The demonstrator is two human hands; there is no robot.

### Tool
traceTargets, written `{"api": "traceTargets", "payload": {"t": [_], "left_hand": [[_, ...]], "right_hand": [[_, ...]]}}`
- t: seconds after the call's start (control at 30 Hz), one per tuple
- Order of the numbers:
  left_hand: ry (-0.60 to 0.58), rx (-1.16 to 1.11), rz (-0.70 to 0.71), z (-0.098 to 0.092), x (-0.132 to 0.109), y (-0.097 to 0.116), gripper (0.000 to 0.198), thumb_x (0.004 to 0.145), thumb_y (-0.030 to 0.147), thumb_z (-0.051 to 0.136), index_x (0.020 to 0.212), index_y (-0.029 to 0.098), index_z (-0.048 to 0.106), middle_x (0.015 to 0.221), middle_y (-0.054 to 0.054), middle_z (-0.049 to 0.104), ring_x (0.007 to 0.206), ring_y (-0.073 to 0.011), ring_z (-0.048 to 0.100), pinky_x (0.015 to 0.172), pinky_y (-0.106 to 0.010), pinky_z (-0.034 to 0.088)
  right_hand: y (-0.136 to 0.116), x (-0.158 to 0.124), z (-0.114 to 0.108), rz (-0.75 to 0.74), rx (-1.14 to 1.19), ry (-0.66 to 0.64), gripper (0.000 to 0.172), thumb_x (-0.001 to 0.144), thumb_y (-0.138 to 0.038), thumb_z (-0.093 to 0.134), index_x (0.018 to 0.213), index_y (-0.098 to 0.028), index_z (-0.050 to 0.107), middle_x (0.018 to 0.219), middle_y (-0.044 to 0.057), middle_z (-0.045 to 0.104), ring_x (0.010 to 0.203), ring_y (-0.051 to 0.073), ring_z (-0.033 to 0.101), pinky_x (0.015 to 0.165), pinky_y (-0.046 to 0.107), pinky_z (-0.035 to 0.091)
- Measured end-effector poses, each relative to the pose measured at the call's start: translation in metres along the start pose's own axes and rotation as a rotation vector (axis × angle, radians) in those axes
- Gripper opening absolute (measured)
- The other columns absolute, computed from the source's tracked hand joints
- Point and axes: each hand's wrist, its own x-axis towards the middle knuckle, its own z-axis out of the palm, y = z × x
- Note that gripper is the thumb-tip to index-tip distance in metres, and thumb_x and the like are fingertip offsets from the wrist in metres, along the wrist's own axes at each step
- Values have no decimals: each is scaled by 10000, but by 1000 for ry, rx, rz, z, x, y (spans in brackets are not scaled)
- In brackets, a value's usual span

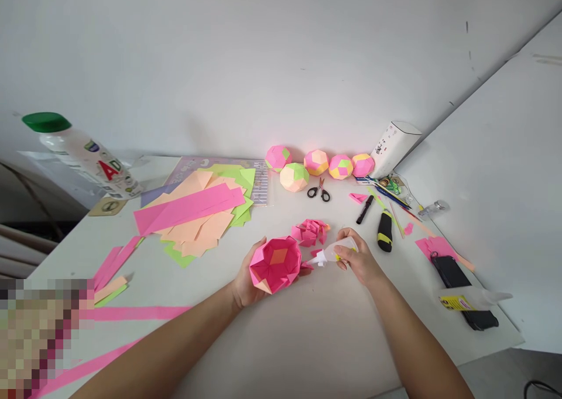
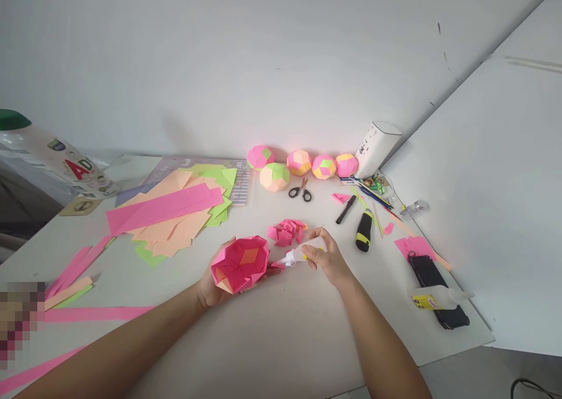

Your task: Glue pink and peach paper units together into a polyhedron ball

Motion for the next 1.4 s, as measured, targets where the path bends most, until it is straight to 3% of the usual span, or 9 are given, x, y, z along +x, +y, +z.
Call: {"api": "traceTargets", "payload": {"t": [0.4, 0.67, 1.03, 1.23, 1.4], "left_hand": [[39, 5, -18, 5, -1, 1, 640, 847, 610, 337, 1078, 93, 636, 1084, -152, 686, 1127, -353, 571, 1053, -426, 304], [9, 5, 8, 3, 0, 1, 623, 852, 605, 342, 1091, 103, 625, 1103, -147, 677, 1147, -352, 555, 1077, -444, 267], [-5, 25, 20, 5, -2, 1, 609, 879, 569, 334, 1104, 81, 619, 1108, -160, 672, 1140, -322, 567, 1010, -396, 360], [-2, 38, 4, 5, -1, 2, 654, 854, 621, 322, 1106, 97, 620, 1104, -166, 675, 1154, -331, 556, 1018, -405, 330], [25, 78, -10, 8, -3, 3, 646, 879, 610, 264, 1104, 118, 617, 1115, -139, 672, 1164, -329, 546, 1076, -432, 213]], "right_hand": [[-3, 3, -4, 44, 56, -73, 249, 697, -277, 725, 822, -219, 517, 588, -70, 479, 480, 79, 388, 448, 227, 354], [-2, 5, -6, 95, 40, -88, 265, 696, -297, 722, 829, -213, 507, 613, -55, 532, 474, 77, 417, 455, 228, 362], [-5, 5, -8, 112, 116, -73, 273, 682, -317, 715, 824, -208, 509, 609, -41, 541, 484, 104, 461, 461, 245, 355], [-6, 5, -11, 108, 103, -67, 276, 672, -304, 723, 822, -204, 512, 617, -42, 547, 488, 99, 461, 467, 242, 352], [-6, 4, -11, 106, 81, -65, 278, 680, -313, 724, 816, -208, 505, 612, -43, 552, 489, 95, 455, 473, 239, 353]]}}
